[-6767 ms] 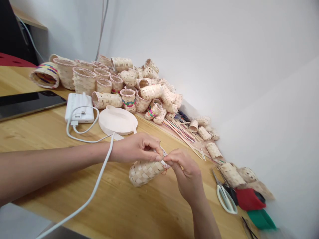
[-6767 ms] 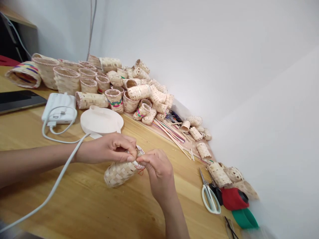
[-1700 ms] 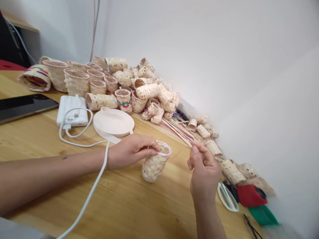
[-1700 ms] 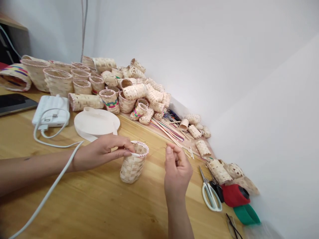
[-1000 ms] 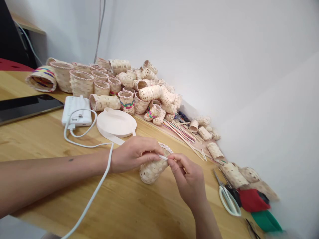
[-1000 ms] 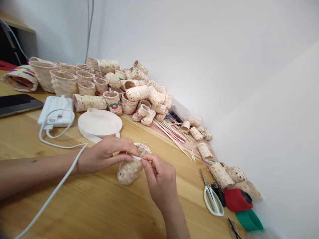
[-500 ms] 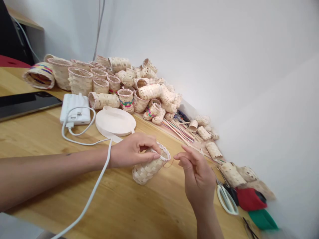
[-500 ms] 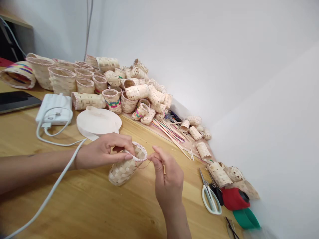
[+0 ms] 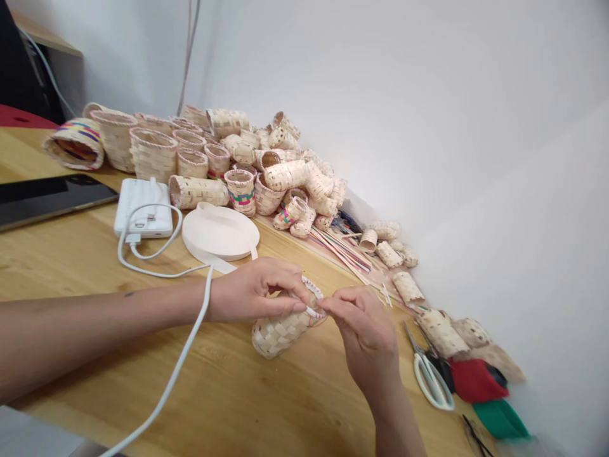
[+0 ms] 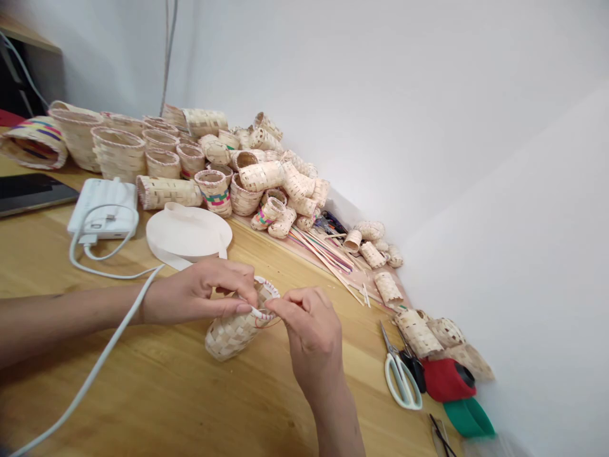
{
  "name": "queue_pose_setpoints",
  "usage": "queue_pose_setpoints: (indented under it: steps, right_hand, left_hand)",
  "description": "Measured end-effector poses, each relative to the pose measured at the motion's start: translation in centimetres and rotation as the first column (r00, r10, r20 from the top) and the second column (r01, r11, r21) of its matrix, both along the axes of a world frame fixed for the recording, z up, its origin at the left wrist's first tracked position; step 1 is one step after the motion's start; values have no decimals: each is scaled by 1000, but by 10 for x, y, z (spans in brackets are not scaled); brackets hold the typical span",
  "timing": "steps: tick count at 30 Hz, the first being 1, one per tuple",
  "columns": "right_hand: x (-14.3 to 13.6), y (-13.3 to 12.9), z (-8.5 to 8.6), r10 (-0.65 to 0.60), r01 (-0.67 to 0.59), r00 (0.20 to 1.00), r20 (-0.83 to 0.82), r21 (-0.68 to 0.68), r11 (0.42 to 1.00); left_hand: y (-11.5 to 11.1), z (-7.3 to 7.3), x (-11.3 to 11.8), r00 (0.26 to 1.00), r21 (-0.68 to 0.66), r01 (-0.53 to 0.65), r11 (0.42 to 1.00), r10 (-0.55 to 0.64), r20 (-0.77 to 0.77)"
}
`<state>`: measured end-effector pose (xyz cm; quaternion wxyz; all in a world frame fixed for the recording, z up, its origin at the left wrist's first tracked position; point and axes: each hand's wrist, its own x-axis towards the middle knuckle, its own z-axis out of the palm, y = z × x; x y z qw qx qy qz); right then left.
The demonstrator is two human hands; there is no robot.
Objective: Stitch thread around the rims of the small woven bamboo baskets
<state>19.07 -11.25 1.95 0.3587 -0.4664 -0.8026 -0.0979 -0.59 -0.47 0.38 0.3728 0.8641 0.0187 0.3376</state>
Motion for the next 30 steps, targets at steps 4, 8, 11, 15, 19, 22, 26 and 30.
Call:
queue_pose_setpoints:
  steps: [4,8,11,15,19,22,26,30]
  right_hand:
    - [-1,0,2,15,-14,1000,10,-17,1000]
    - [-1,1,3,9,-10,1000,25,6,1000]
    - [-1,1,3,2,-2,999,32,8,1000]
    - [-2,0,4,19,-19,999,38,-6,1000]
    - [-4,0,5,23,-23,999,47,-2,1000]
    - [-4,0,5,17,-16,999,45,-3,1000]
    - [-4,-1,5,22,-22,998,53,1,1000]
    - [-5,-2,7,17,-16,998,54,-10,1000]
  left_hand:
    - [0,0,0,1000,-2,13,1000,-13,-8]
    - [0,1,0,1000,-16,19,1000,-20,-23]
    - [0,1,0,999,-18,24,1000,-24,-24]
    - [0,2,0,999,-10,33,999,-33,-13]
    - [0,2,-1,999,-2,43,999,-43,-8]
    - [-1,3,-1,999,2,47,999,-47,-1]
    - [-1,3,0,999,3,47,999,-47,0]
    - [-2,3,0,999,2,46,999,-46,-14]
